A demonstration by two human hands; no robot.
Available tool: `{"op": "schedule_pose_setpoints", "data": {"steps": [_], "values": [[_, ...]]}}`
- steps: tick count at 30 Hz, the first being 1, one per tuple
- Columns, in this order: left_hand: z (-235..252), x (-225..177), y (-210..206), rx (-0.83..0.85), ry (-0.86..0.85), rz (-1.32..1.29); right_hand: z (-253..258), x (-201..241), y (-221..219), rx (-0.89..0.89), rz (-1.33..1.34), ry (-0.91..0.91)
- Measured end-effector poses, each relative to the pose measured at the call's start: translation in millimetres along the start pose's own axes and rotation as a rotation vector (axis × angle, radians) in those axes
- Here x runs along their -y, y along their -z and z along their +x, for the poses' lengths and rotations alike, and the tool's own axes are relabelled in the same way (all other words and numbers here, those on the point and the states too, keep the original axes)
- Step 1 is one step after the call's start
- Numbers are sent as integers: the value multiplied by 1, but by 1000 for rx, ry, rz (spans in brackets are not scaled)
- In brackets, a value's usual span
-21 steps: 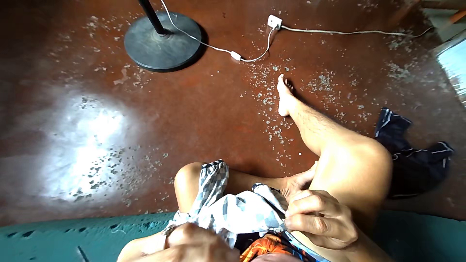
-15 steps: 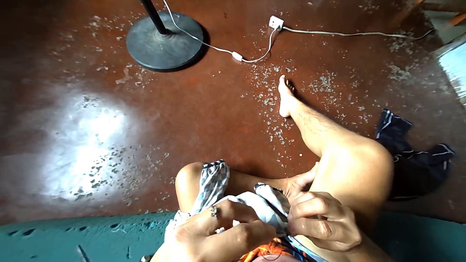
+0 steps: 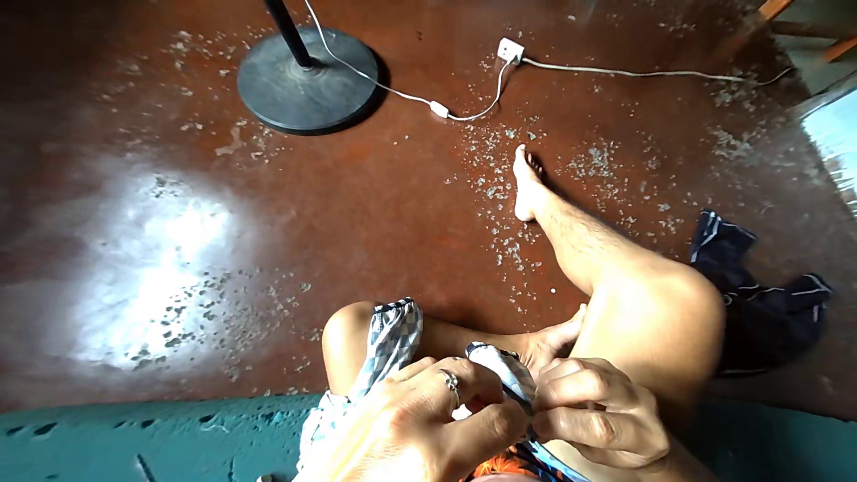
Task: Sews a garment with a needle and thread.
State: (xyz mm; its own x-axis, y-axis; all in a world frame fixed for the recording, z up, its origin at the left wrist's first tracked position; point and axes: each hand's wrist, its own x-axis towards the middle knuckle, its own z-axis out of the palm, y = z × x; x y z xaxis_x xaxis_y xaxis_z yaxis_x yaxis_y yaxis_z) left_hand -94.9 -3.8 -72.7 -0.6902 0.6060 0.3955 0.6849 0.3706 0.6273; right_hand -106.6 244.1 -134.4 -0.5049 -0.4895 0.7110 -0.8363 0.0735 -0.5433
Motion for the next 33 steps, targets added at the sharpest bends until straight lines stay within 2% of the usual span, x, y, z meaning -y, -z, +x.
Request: {"op": "schedule_pose_setpoints", "data": {"steps": [23, 33], "values": [[1, -1, 1, 31, -29, 58, 1, 1, 1, 16, 1, 7], [5, -4, 2, 141, -84, 63, 10, 0, 18, 246, 175, 40]]}}
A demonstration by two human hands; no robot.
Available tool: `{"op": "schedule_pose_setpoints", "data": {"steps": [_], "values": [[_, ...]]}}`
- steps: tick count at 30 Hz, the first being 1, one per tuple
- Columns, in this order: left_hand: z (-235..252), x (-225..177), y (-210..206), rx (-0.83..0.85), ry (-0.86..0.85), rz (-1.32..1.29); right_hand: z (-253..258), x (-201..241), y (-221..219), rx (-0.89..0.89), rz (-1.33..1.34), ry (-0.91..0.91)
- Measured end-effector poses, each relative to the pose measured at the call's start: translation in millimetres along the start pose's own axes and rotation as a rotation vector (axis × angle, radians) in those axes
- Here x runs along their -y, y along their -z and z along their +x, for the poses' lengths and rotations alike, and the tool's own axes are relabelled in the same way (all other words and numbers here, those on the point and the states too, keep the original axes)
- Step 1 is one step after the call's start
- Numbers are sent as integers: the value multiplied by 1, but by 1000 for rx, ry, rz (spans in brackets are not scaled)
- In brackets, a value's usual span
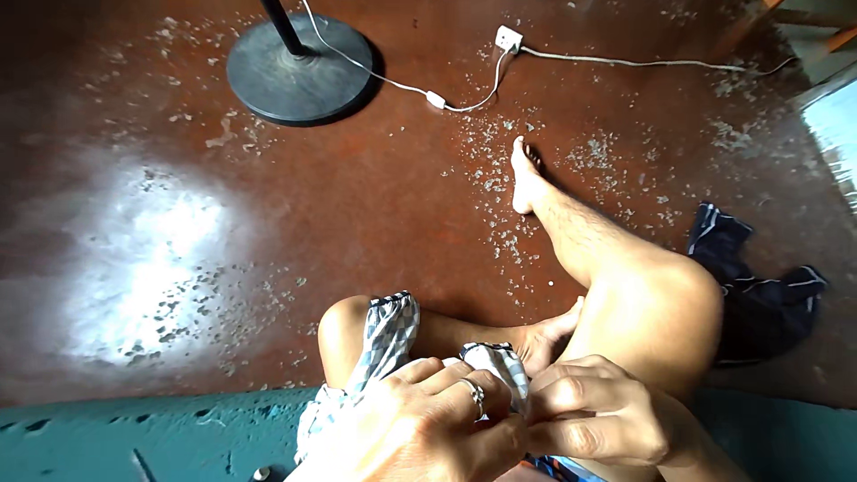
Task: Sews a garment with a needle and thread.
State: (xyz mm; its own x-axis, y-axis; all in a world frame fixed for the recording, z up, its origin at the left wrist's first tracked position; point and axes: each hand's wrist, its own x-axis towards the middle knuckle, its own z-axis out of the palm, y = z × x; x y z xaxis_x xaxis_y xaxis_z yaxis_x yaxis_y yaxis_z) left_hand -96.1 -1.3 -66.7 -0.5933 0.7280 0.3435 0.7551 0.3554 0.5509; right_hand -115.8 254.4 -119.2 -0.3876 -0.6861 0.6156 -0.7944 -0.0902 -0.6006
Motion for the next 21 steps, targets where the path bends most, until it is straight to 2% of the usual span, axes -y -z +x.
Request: {"op": "schedule_pose_setpoints", "data": {"steps": [8, 21], "values": [[0, 0, -2, 44, -25, 27, 6, 7, 7, 113, -32, -22], [-2, 1, 0, -34, 81, -117, 4, 8, 4, 33, -183, 35]]}}
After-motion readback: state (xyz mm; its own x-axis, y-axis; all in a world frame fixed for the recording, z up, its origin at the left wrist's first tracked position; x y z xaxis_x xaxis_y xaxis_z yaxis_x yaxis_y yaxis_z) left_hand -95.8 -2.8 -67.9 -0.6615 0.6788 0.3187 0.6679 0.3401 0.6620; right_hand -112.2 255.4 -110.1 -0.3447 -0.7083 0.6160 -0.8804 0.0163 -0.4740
